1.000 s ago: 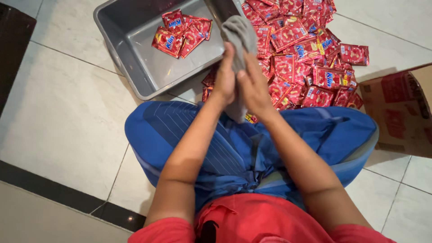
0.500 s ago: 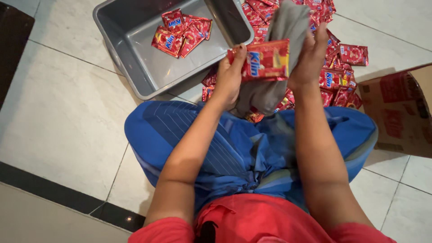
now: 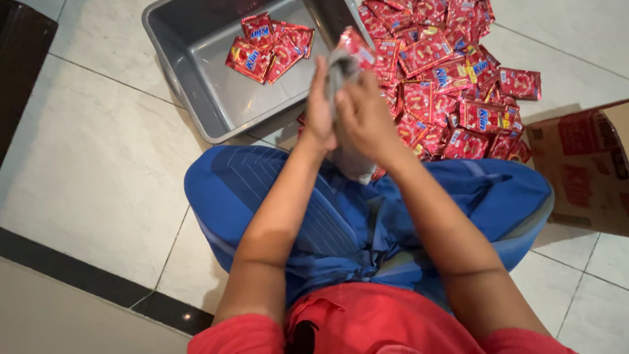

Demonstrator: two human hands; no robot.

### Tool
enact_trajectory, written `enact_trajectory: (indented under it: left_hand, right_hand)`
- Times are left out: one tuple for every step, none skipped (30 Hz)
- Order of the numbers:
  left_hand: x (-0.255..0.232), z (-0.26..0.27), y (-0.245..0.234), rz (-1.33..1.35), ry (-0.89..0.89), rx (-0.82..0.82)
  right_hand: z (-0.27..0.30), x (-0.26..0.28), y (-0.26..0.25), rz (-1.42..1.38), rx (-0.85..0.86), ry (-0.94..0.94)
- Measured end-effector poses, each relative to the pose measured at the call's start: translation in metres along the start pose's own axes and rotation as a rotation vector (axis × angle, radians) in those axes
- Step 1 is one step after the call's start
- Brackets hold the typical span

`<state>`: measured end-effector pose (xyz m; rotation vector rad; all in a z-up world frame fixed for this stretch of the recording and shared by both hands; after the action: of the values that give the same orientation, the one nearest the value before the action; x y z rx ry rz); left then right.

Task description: The person sits cross-legged on the floor and wipes red candy packets with a gray cloth. They pick up packets from a pile, wipe them, and place them into a metal tray.

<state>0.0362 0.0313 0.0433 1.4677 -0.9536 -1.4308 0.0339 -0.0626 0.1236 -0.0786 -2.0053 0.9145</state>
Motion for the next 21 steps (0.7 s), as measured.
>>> enact_trajectory:
  left_hand:
    - [-0.006, -0.002, 0.000, 0.040, 0.019, 0.027]
    - [-0.011, -0.002, -0.006, 0.025, 0.050, -0.037]
    - [-0.013, -0.002, -0.013, 0.009, 0.081, -0.101]
    - [-0.015, 0.000, -0.020, -0.006, 0.114, -0.166]
    - [-0.012, 0.000, -0.017, 0.005, 0.093, -0.092]
    - [-0.006, 0.002, -0.013, 0.018, 0.071, -0.019]
    - [0.002, 0.003, -0.007, 0.031, 0.049, 0.055]
    - [0.011, 0.004, -0.005, 0.007, 0.006, 0.031]
    - [0.021, 0.006, -0.004, -0.016, -0.037, 0.006]
    - [0.030, 0.008, -0.003, -0.043, -0.078, -0.019]
    - [0.033, 0.007, 0.001, -0.062, -0.076, 0.004]
    - [0.036, 0.006, 0.004, -0.068, -0.081, 0.022]
    - [0.035, 0.005, 0.005, -0.069, -0.085, 0.025]
    - [0.036, 0.005, 0.004, -0.068, -0.095, 0.009]
    - [0.035, 0.005, 0.003, -0.061, -0.108, -0.007]
    - [0.031, 0.004, 0.000, -0.054, -0.124, -0.026]
    - [0.028, 0.004, -0.004, -0.055, -0.140, -0.044]
    - [0.024, 0.002, -0.008, -0.056, -0.157, -0.057]
    - [0.022, 0.002, -0.012, -0.055, -0.179, -0.070]
    - [0.018, 0.001, -0.016, -0.067, -0.195, -0.068]
    - [0.014, 0.000, -0.020, -0.073, -0.209, -0.061]
  right_hand:
    - [0.007, 0.001, 0.009, -0.020, 0.069, -0.021]
    - [0.014, 0.000, 0.018, -0.043, 0.140, -0.037]
    - [0.017, -0.003, 0.021, -0.037, 0.125, -0.067]
    - [0.017, -0.008, 0.021, -0.031, 0.110, -0.098]
    - [0.015, -0.013, 0.019, -0.025, 0.096, -0.128]
    - [0.011, -0.021, 0.012, 0.078, -0.008, -0.127]
    - [0.002, -0.030, 0.003, 0.181, -0.111, -0.127]
    - [-0.008, -0.039, -0.005, 0.285, -0.214, -0.132]
    - [-0.020, -0.058, -0.017, 0.177, -0.286, -0.012]
    - [-0.025, -0.075, -0.027, 0.067, -0.357, 0.107]
    - [-0.026, -0.079, -0.031, 0.059, -0.381, 0.082]
    - [-0.026, -0.081, -0.034, 0.053, -0.405, 0.062]
    - [-0.024, -0.080, -0.036, 0.045, -0.429, 0.040]
    - [-0.018, -0.072, -0.032, 0.132, -0.332, -0.043]
    - [-0.010, -0.062, -0.024, 0.216, -0.235, -0.127]
    - [-0.002, -0.051, -0.016, 0.296, -0.138, -0.213]
    - [0.006, -0.047, -0.013, 0.218, -0.017, -0.201]
    - [0.013, -0.044, -0.014, 0.136, 0.103, -0.193]
    - [0.018, -0.041, -0.014, 0.053, 0.222, -0.186]
    - [0.019, -0.045, -0.015, 0.063, 0.311, -0.104]
    - [0.020, -0.052, -0.019, 0.071, 0.401, -0.023]
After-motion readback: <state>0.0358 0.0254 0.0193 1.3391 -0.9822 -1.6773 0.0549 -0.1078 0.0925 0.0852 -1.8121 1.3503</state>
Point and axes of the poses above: each hand's wrist, its own z-axis away from the middle knuckle, its own y-axis out of the palm, x = y × z, the point moved 6 cm from there along -z, towards the middle knuckle, and after that the axes turned 3 degrees about z, right-handed, at the moved point
